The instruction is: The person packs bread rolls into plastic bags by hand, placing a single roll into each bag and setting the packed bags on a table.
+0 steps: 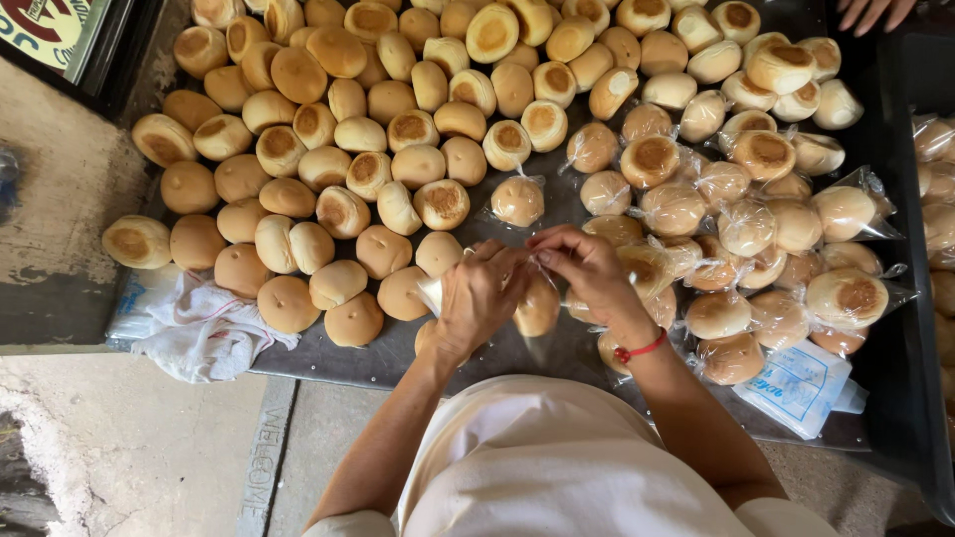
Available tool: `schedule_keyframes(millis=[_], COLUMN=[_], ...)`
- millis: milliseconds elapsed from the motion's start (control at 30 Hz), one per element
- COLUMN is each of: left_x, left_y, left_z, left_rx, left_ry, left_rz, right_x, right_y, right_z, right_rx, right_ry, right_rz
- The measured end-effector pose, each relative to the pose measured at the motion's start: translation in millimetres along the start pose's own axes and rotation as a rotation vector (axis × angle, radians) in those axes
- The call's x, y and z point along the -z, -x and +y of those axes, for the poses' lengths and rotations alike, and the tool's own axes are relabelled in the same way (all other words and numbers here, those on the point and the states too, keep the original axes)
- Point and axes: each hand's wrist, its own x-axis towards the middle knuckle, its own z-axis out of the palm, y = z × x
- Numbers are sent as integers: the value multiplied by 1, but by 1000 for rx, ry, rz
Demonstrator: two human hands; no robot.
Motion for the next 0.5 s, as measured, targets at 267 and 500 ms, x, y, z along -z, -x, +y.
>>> schedule_keyframes(millis=[267,500], left_x=[1,-27], left_y=[-15,-10], left_z=[-12,-28], left_rx=[-214,355], left_ry=[-14,770], left_rz=[131,30], right_x=[-6,-23], right_y=[0,10], right_z=[-8,-41], right_rx=[155,479], right_ry=[96,670], right_rz=[-86,142])
